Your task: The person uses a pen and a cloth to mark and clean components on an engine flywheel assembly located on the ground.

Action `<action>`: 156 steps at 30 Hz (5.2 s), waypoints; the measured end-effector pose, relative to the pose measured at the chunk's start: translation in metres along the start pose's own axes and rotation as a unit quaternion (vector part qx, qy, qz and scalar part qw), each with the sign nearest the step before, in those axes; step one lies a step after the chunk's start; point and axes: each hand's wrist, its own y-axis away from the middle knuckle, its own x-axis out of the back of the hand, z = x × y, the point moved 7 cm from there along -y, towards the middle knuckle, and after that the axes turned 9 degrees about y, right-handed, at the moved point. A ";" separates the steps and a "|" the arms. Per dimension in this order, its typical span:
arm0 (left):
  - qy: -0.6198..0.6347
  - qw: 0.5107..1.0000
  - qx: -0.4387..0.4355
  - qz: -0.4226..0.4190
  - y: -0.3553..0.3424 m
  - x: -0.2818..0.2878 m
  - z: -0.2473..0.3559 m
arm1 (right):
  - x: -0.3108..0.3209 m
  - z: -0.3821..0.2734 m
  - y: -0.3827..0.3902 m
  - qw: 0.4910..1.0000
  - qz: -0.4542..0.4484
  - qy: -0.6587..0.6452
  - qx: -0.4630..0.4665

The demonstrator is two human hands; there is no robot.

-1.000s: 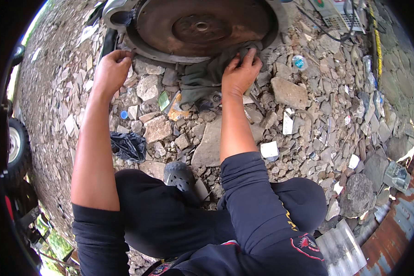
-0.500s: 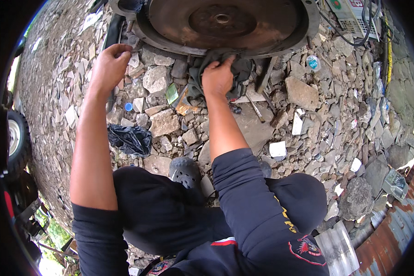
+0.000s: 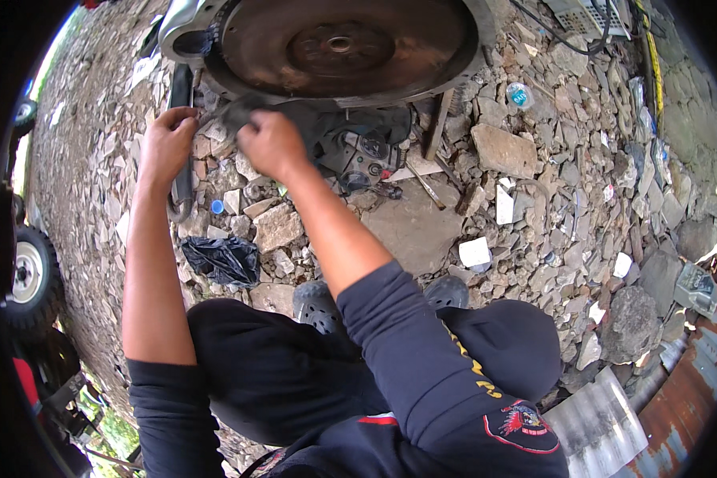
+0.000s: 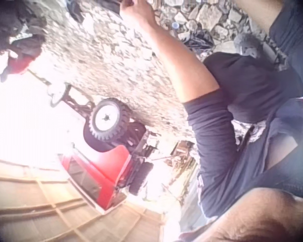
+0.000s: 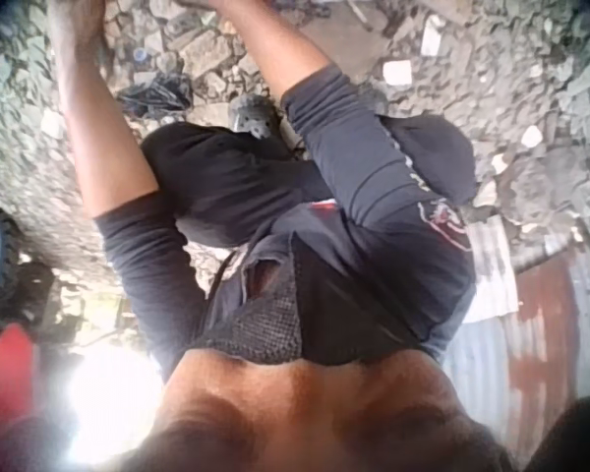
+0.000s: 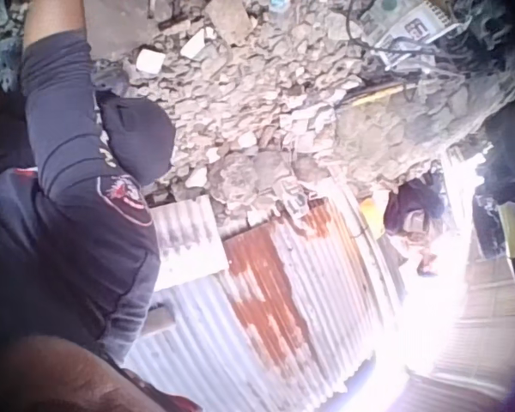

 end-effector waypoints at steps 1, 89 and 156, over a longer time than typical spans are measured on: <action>-0.001 1.000 0.002 0.007 -0.005 0.004 -0.009 | -0.011 -0.010 0.009 0.998 0.027 -0.002 0.049; -0.055 0.998 -0.017 0.003 0.023 -0.011 0.045 | 0.218 -0.079 0.016 0.764 0.126 0.558 0.300; 0.011 0.999 0.033 0.022 0.018 0.029 0.011 | 0.180 -0.057 0.030 0.843 -0.020 0.440 0.308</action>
